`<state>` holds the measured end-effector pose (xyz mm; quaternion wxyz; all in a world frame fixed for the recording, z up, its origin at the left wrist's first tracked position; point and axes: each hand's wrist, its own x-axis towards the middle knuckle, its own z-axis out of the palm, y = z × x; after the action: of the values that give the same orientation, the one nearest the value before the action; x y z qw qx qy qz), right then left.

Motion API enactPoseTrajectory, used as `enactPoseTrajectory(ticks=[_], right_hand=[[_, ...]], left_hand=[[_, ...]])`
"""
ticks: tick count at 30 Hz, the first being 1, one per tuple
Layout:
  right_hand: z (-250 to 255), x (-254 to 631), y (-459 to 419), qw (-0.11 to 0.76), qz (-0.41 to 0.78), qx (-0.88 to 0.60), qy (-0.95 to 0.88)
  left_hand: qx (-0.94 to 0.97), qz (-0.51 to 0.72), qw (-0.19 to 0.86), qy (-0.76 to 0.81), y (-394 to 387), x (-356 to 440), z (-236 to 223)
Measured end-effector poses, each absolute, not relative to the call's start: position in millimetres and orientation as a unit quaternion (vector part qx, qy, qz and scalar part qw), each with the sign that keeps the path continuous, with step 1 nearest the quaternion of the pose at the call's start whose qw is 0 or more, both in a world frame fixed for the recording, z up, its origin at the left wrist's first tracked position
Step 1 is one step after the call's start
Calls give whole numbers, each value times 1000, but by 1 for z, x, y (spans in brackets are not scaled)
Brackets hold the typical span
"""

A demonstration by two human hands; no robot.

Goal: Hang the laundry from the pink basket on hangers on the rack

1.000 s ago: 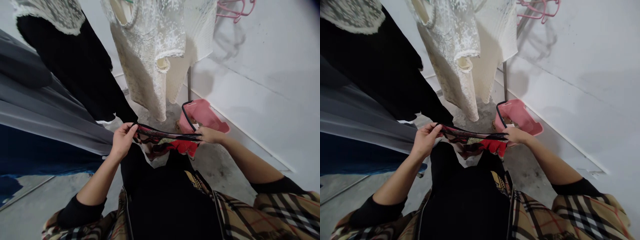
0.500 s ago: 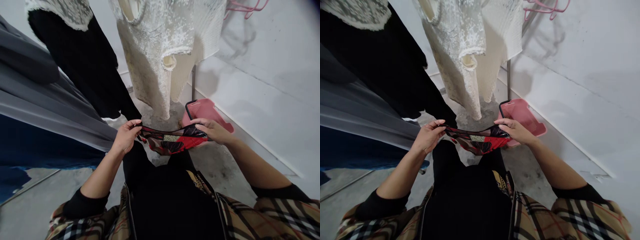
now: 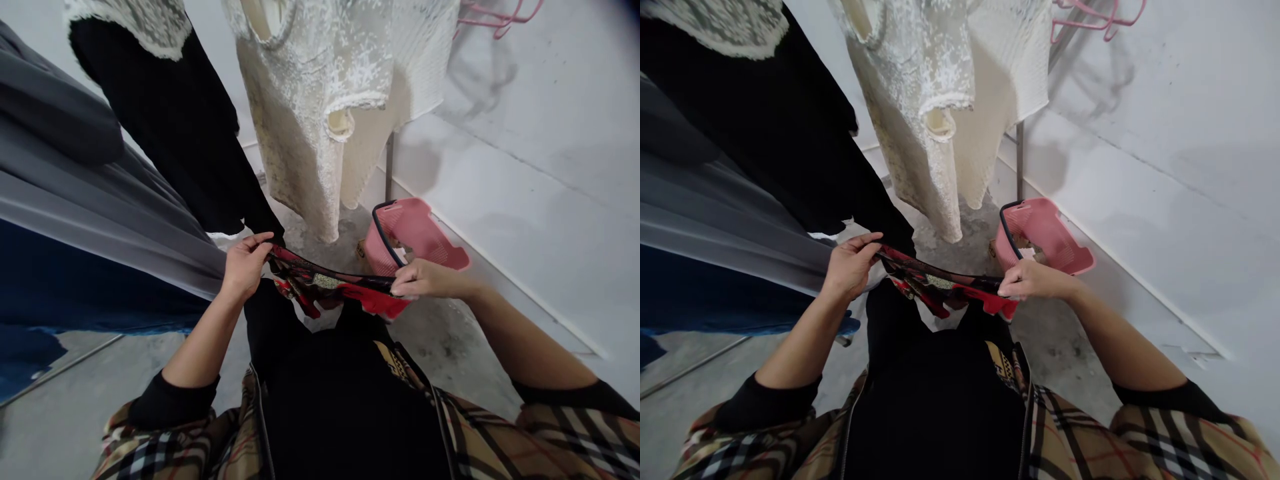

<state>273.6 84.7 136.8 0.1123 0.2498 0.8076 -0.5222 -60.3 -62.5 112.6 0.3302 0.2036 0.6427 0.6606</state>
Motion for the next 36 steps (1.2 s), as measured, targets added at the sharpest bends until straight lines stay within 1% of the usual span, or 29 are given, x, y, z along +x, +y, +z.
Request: enactPoseTrajectory(ticks=[3,6,8,11,14,16,19,21,25,29,33,36], right_hand=[[137,271,77,133,-472,212,845],[138,268,73,90,-405,217,884],[140,266,72,22,-373,219,901],[142,266,72,-99,-372,223,896],[138,271,72,-209,-417,241,851],[131,276,71,-246,-471,245,811],[120,282,69,-247,-554,252,754],[116,283,68,-241,-583,255,733],[120,276,66,-224,-591,260,730],[132,257,57,-169,-610,264,728],[132,226,42,-104,-625,223,740],[125,201,33,-83,-617,207,755]], left_hand=[[226,643,341,648,-63,-63,109],[251,608,361,662,-66,-66,111],[271,574,374,676,-69,-68,114],[291,522,398,696,-73,-72,119],[297,484,428,703,-76,-75,122],[296,477,442,700,-77,-77,121],[291,488,438,696,-77,-77,118],[297,501,434,688,-77,-77,116],[329,511,431,667,-76,-72,114],[372,515,433,639,-71,-54,115],[418,502,483,583,-63,-21,127],[442,501,513,539,-59,3,139]])
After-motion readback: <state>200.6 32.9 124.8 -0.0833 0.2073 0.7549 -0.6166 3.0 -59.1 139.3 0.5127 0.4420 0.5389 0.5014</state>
